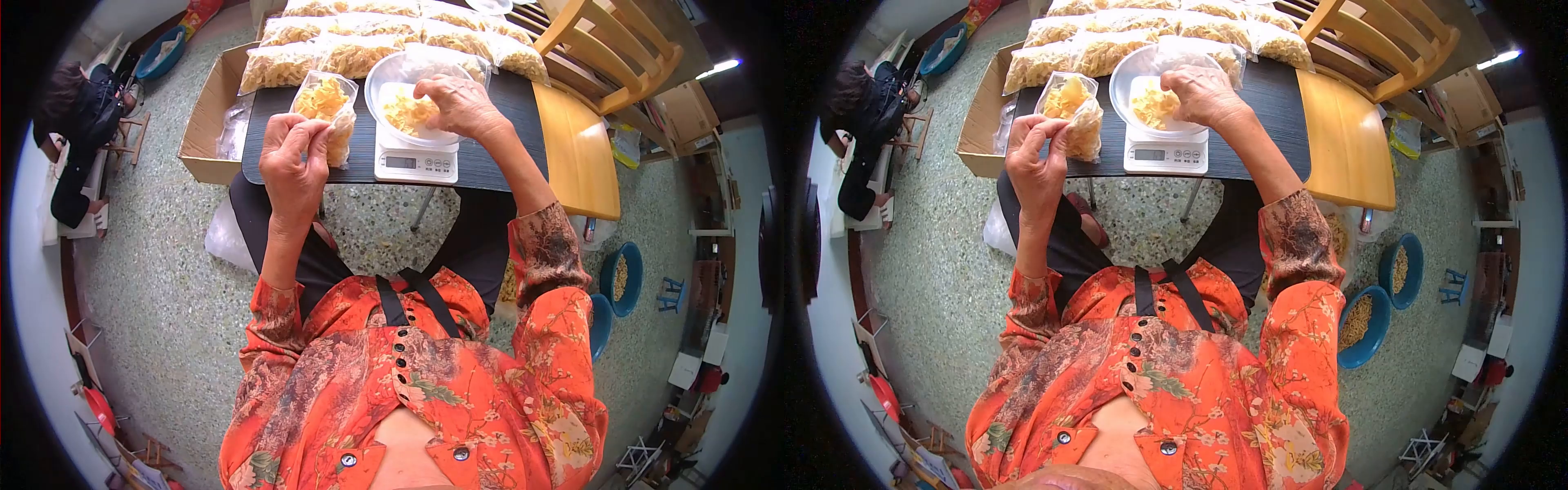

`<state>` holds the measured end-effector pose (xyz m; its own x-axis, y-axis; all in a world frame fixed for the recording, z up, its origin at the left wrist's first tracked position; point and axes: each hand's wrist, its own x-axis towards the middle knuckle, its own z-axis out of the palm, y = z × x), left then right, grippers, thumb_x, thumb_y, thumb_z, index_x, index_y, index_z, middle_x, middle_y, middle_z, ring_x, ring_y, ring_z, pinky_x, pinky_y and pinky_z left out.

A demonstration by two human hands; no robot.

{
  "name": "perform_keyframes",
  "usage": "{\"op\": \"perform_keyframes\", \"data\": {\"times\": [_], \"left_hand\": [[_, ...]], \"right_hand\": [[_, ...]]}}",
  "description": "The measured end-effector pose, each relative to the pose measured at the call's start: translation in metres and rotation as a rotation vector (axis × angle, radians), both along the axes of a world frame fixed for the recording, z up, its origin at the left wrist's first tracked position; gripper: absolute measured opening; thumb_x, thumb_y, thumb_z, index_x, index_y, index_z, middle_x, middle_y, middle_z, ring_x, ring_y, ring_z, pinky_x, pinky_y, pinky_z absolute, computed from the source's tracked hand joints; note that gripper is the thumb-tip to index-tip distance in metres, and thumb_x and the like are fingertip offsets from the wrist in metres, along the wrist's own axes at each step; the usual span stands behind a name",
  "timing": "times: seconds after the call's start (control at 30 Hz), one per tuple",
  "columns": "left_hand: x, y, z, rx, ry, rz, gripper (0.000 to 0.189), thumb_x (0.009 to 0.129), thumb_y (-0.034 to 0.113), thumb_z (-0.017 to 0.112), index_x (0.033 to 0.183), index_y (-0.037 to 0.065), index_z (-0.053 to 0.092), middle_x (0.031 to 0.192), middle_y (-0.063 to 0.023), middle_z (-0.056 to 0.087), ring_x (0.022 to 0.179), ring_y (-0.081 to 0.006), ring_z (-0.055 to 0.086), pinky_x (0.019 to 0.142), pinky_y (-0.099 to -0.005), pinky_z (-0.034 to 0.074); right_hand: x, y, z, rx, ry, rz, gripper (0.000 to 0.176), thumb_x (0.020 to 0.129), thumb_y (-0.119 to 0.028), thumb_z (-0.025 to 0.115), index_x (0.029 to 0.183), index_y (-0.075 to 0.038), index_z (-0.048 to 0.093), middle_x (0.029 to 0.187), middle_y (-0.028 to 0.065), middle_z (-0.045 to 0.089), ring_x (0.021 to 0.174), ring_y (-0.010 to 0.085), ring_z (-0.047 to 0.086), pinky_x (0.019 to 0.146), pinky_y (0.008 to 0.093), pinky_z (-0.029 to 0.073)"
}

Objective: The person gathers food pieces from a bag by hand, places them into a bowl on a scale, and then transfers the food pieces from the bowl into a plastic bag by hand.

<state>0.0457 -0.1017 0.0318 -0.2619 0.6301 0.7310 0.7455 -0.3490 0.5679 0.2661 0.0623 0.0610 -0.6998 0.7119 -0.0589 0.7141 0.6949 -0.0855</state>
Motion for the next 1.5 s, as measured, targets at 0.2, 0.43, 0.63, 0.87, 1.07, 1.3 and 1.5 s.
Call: {"op": "perform_keyframes", "data": {"times": [0.2, 0.43, 0.63, 0.87, 1.07, 1.3, 1.5], "left_hand": [[0.002, -0.001, -0.001, -0.030, -0.018, -0.012, 0.014, 0.081, -0.003, 0.077, 0.094, 0.001, 0.074, 0.092, -0.0085, 0.064, 0.086, -0.0213, 0.064, 0.080, -0.0320, 0.051], [0.003, 0.000, -0.001, -0.038, -0.032, -0.007, 0.013, 0.081, -0.003, 0.078, 0.093, 0.002, 0.074, 0.092, -0.0083, 0.064, 0.086, -0.0210, 0.065, 0.079, -0.0316, 0.052], [0.005, 0.002, -0.001, -0.017, -0.024, -0.013, 0.014, 0.080, -0.004, 0.077, 0.092, 0.001, 0.073, 0.091, -0.0085, 0.063, 0.083, -0.0213, 0.064, 0.076, -0.0320, 0.052], [0.000, 0.001, -0.001, 0.013, -0.022, -0.016, 0.015, 0.079, -0.005, 0.077, 0.092, 0.000, 0.073, 0.090, -0.0089, 0.062, 0.081, -0.0218, 0.064, 0.074, -0.0325, 0.053], [0.002, 0.004, -0.005, 0.050, -0.043, 0.004, 0.014, 0.080, -0.005, 0.077, 0.093, 0.000, 0.073, 0.091, -0.0087, 0.062, 0.082, -0.0219, 0.064, 0.075, -0.0323, 0.053], [0.006, 0.004, -0.005, 0.009, -0.087, -0.004, 0.014, 0.080, -0.003, 0.078, 0.092, 0.002, 0.074, 0.092, -0.0080, 0.065, 0.085, -0.0211, 0.065, 0.078, -0.0321, 0.052], [0.007, 0.005, -0.004, 0.024, -0.067, -0.040, 0.013, 0.081, -0.003, 0.076, 0.092, 0.000, 0.073, 0.090, -0.0097, 0.061, 0.080, -0.0225, 0.064, 0.072, -0.0329, 0.053]], "right_hand": [[0.009, 0.015, -0.012, -0.014, 0.190, -0.070, 0.019, 0.082, -0.015, 0.073, 0.100, -0.010, 0.074, 0.100, 0.0115, 0.073, 0.102, 0.0293, 0.069, 0.092, 0.0419, 0.053], [0.015, -0.001, 0.005, 0.072, 0.247, -0.071, 0.019, 0.086, -0.017, 0.071, 0.104, -0.010, 0.075, 0.097, 0.0130, 0.074, 0.094, 0.0288, 0.071, 0.087, 0.0389, 0.055], [0.001, -0.004, -0.011, 0.216, 0.076, 0.004, 0.019, 0.084, -0.016, 0.074, 0.102, -0.011, 0.073, 0.099, 0.0137, 0.074, 0.099, 0.0299, 0.072, 0.088, 0.0438, 0.056], [0.004, 0.012, -0.023, 0.327, 0.154, 0.057, 0.009, 0.086, -0.009, 0.070, 0.091, -0.009, 0.077, 0.080, 0.0136, 0.074, 0.076, 0.0259, 0.074, 0.069, 0.0363, 0.059], [0.026, 0.017, -0.005, -0.200, 0.793, -0.222, 0.021, 0.084, -0.015, 0.079, 0.101, -0.002, 0.078, 0.072, 0.0075, 0.073, 0.060, 0.0107, 0.065, 0.059, 0.0254, 0.055], [0.032, 0.018, 0.004, -1.117, 1.531, -0.411, 0.026, 0.089, -0.001, 0.075, 0.111, 0.008, 0.067, 0.096, 0.0165, 0.074, 0.078, 0.0168, 0.074, 0.068, 0.0226, 0.064], [-0.025, -0.020, 0.038, -1.170, 1.255, -0.191, 0.026, 0.090, -0.008, 0.076, 0.112, 0.005, 0.070, 0.096, 0.0098, 0.074, 0.079, 0.0135, 0.072, 0.070, 0.0224, 0.060]]}}
